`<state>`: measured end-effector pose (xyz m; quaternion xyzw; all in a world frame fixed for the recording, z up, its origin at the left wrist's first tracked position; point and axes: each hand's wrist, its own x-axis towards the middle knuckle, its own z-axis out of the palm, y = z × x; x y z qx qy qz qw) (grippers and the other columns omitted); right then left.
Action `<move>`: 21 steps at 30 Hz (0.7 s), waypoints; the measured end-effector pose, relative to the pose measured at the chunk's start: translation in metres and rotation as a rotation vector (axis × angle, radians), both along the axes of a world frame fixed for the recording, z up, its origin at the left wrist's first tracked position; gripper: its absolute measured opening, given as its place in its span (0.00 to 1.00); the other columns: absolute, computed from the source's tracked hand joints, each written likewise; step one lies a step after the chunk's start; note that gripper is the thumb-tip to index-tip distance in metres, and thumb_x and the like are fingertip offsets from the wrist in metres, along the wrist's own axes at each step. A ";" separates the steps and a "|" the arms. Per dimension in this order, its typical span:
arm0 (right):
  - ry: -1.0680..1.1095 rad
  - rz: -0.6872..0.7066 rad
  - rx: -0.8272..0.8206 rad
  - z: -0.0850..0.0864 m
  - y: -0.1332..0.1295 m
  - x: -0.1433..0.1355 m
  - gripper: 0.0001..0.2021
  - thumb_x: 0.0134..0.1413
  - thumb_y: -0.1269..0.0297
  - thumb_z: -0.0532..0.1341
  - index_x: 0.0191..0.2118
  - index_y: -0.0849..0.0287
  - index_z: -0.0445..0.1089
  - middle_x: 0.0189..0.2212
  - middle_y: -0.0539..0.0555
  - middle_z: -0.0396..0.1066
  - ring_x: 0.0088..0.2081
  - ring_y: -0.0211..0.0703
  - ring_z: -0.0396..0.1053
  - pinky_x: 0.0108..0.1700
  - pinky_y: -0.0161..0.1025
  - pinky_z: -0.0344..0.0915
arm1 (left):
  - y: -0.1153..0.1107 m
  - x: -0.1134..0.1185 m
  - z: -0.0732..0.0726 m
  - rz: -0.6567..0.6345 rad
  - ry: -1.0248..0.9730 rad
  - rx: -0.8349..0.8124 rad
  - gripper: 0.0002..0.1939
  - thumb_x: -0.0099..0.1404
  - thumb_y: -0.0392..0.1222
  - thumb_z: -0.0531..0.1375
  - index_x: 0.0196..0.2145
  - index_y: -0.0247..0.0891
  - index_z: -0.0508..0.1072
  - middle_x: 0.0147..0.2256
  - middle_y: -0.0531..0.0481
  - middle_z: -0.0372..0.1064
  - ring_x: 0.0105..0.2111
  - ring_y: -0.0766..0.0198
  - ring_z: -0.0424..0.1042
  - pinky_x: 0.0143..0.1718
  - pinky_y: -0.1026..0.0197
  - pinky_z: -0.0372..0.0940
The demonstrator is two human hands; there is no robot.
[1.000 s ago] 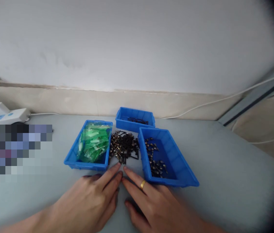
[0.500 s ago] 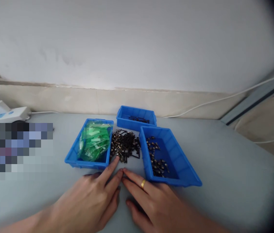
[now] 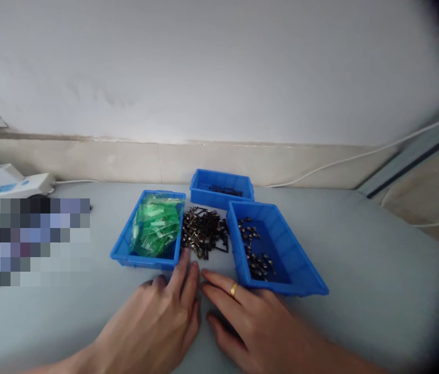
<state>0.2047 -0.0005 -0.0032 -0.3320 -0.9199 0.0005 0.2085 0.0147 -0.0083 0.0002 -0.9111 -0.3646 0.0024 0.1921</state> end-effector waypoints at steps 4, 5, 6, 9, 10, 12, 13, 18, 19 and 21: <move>-0.009 -0.013 0.012 0.000 0.001 -0.002 0.17 0.60 0.72 0.49 0.49 0.64 0.70 0.47 0.56 0.74 0.40 0.45 0.76 0.33 0.41 0.75 | -0.002 0.000 -0.001 0.007 0.011 0.039 0.22 0.67 0.38 0.48 0.54 0.26 0.68 0.55 0.26 0.63 0.31 0.56 0.75 0.23 0.61 0.71; -0.014 -0.011 0.019 0.000 0.001 -0.002 0.17 0.60 0.72 0.48 0.49 0.64 0.70 0.47 0.56 0.74 0.39 0.45 0.76 0.33 0.40 0.75 | -0.002 0.001 -0.001 0.002 0.015 0.067 0.22 0.67 0.38 0.48 0.54 0.27 0.69 0.57 0.26 0.61 0.30 0.57 0.75 0.22 0.61 0.70; -0.020 -0.014 0.023 0.000 0.000 -0.002 0.17 0.60 0.72 0.48 0.48 0.63 0.70 0.47 0.56 0.74 0.39 0.45 0.76 0.32 0.40 0.75 | -0.003 0.001 -0.001 0.012 0.035 0.081 0.22 0.67 0.38 0.48 0.54 0.27 0.69 0.58 0.26 0.59 0.30 0.57 0.75 0.21 0.61 0.69; -0.034 -0.019 0.035 0.000 0.000 -0.002 0.16 0.60 0.72 0.48 0.47 0.63 0.70 0.47 0.57 0.74 0.38 0.45 0.76 0.32 0.41 0.75 | -0.005 0.002 0.000 0.106 0.074 0.107 0.24 0.68 0.43 0.49 0.55 0.25 0.68 0.56 0.21 0.60 0.19 0.61 0.69 0.15 0.60 0.64; -0.039 -0.022 0.036 0.000 0.000 -0.002 0.16 0.60 0.72 0.48 0.47 0.62 0.70 0.47 0.57 0.74 0.38 0.45 0.76 0.32 0.41 0.75 | -0.005 0.002 0.001 0.125 0.073 0.112 0.25 0.68 0.46 0.48 0.55 0.25 0.68 0.54 0.21 0.62 0.19 0.60 0.69 0.15 0.59 0.64; -0.047 -0.028 0.033 -0.001 0.000 -0.002 0.16 0.60 0.71 0.48 0.47 0.62 0.70 0.47 0.57 0.74 0.38 0.45 0.76 0.33 0.41 0.75 | -0.003 0.002 0.002 0.193 0.053 0.085 0.27 0.68 0.50 0.49 0.57 0.29 0.67 0.53 0.24 0.65 0.22 0.58 0.72 0.18 0.59 0.66; -0.047 -0.030 0.037 -0.001 0.000 -0.001 0.16 0.60 0.71 0.48 0.47 0.62 0.70 0.47 0.57 0.74 0.38 0.45 0.76 0.32 0.41 0.75 | -0.002 0.002 0.002 0.196 0.042 0.074 0.27 0.68 0.50 0.49 0.58 0.30 0.66 0.53 0.26 0.66 0.25 0.56 0.73 0.20 0.59 0.68; -0.067 -0.035 0.050 -0.004 0.001 0.001 0.16 0.61 0.70 0.48 0.47 0.61 0.70 0.47 0.57 0.74 0.37 0.46 0.76 0.31 0.42 0.75 | 0.001 0.002 0.001 0.175 0.027 0.039 0.27 0.69 0.49 0.48 0.58 0.28 0.65 0.55 0.27 0.64 0.29 0.53 0.74 0.22 0.56 0.69; -0.068 -0.035 0.052 -0.004 0.001 0.002 0.16 0.61 0.70 0.48 0.47 0.61 0.70 0.47 0.57 0.74 0.37 0.46 0.76 0.31 0.42 0.75 | 0.000 0.001 0.001 0.166 0.027 0.034 0.26 0.69 0.48 0.47 0.58 0.28 0.65 0.55 0.27 0.64 0.30 0.53 0.74 0.23 0.56 0.69; -0.059 -0.028 0.061 -0.004 0.001 0.002 0.16 0.61 0.71 0.48 0.47 0.62 0.71 0.47 0.58 0.74 0.38 0.46 0.76 0.32 0.41 0.75 | -0.001 0.001 0.001 0.145 0.028 0.027 0.26 0.70 0.47 0.47 0.57 0.27 0.66 0.55 0.27 0.64 0.32 0.52 0.74 0.24 0.57 0.70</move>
